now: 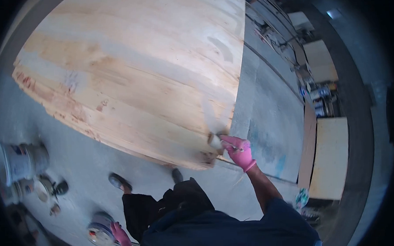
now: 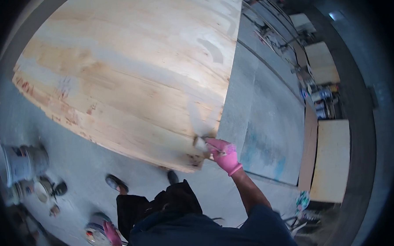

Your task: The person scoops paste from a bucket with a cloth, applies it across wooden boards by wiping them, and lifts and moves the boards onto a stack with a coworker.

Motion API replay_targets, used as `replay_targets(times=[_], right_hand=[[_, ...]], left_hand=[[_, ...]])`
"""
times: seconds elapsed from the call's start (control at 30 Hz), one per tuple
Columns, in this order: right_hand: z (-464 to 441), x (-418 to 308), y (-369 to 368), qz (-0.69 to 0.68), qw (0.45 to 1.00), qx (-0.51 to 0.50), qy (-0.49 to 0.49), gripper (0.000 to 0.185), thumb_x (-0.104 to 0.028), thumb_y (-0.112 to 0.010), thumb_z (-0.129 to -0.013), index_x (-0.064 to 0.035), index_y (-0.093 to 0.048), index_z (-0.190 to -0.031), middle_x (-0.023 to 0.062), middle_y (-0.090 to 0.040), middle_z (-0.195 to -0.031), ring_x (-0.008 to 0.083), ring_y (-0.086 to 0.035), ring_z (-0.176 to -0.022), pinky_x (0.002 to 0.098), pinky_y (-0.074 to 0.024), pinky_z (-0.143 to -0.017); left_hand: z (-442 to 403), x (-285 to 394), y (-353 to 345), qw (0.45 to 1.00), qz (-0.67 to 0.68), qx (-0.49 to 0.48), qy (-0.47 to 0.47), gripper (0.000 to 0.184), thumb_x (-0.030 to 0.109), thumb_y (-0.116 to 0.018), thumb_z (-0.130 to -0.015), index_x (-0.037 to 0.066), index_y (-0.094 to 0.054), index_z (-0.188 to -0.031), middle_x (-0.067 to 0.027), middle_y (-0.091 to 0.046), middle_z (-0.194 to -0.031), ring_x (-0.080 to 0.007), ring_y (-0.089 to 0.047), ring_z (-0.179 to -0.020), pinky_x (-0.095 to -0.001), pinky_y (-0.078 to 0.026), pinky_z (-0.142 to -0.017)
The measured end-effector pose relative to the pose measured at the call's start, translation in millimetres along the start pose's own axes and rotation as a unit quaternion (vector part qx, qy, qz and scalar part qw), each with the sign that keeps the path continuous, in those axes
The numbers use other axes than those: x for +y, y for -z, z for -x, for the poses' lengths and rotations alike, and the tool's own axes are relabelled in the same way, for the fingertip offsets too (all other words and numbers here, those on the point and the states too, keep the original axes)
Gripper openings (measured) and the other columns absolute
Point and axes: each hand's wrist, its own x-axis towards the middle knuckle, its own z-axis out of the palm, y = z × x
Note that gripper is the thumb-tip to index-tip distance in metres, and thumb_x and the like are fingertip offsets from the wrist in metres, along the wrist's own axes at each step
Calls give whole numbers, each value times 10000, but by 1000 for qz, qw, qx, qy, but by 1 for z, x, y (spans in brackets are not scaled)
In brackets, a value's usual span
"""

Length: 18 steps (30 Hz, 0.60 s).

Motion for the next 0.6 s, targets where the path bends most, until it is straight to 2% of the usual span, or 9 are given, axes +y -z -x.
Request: replay_targets(times=[0.03,0.07,0.1,0.17,0.27,0.37,0.47,0.57,0.6], right_hand=[[5,-17,-8,-11,996,21,-83,260,-223,-664,-920,-91,-745,-1128,167,-734,-1046,349,-711,-913,420,-569,-806],[9,-36,-18,-23,985,42,-165,266,-222,-661,-921,-85,-743,-1133,173,-734,-1034,353,-711,-912,421,-568,-810],[8,-53,-25,-3,979,59,-197,266,-227,-658,-924,-83,-745,-1129,179,-734,-1018,357,-711,-904,419,-568,-806],[-3,-76,-37,40,961,88,-260,268,-238,-650,-929,-79,-748,-1121,190,-732,-986,364,-712,-888,414,-567,-798],[-23,-99,-59,35,952,134,-274,287,-298,-651,-926,-80,-763,-1076,192,-731,-956,382,-707,-874,420,-562,-791],[-48,-126,-92,44,944,171,-280,293,-336,-645,-928,-112,-768,-1072,188,-733,-926,387,-702,-863,457,-551,-782],[-87,-171,-117,52,935,176,-302,292,-353,-634,-934,-140,-764,-1085,193,-727,-881,390,-696,-844,483,-539,-784],[-123,-197,-161,85,933,177,-303,301,-365,-630,-933,-146,-760,-1093,213,-708,-833,405,-686,-801,512,-527,-772],[-141,-211,-169,63,933,178,-305,300,-366,-635,-932,-142,-760,-1088,215,-707,-830,401,-686,-793,495,-531,-754]], left_hand=[[-17,31,19,1000,-18,-5,-20,580,299,-505,-1024,-22,-403,-1497,-200,-528,-1414,-282,-514,-1308,-379,-377,-1114],[-92,-17,58,999,-25,8,-48,570,310,-492,-1041,-16,-404,-1500,-213,-568,-1374,-292,-556,-1266,-381,-396,-1101],[-116,13,73,996,-35,6,-77,560,300,-483,-1047,-20,-404,-1500,-212,-579,-1361,-293,-570,-1246,-380,-404,-1094],[-143,115,89,990,-52,-1,-134,541,281,-466,-1058,-26,-404,-1500,-212,-603,-1333,-294,-598,-1205,-377,-420,-1080],[-178,295,69,929,-173,-16,-326,471,196,-428,-1067,-36,-447,-1477,-180,-650,-1247,-245,-628,-1116,-359,-443,-1022],[-218,463,9,840,-181,-57,-509,463,127,-450,-1043,-48,-447,-1472,-214,-614,-1310,-288,-603,-1193,-368,-427,-1058],[-249,600,-56,692,-259,-56,-671,477,115,-477,-1027,-58,-437,-1469,-235,-555,-1411,-368,-525,-1319,-422,-389,-1115],[-308,692,-116,561,-377,-8,-737,532,211,-489,-1040,-23,-390,-1508,-238,-462,-1503,-406,-414,-1409,-460,-327,-1160],[-328,717,-134,562,-417,23,-714,557,249,-488,-1041,-8,-371,-1522,-236,-431,-1527,-408,-382,-1428,-468,-307,-1170]])
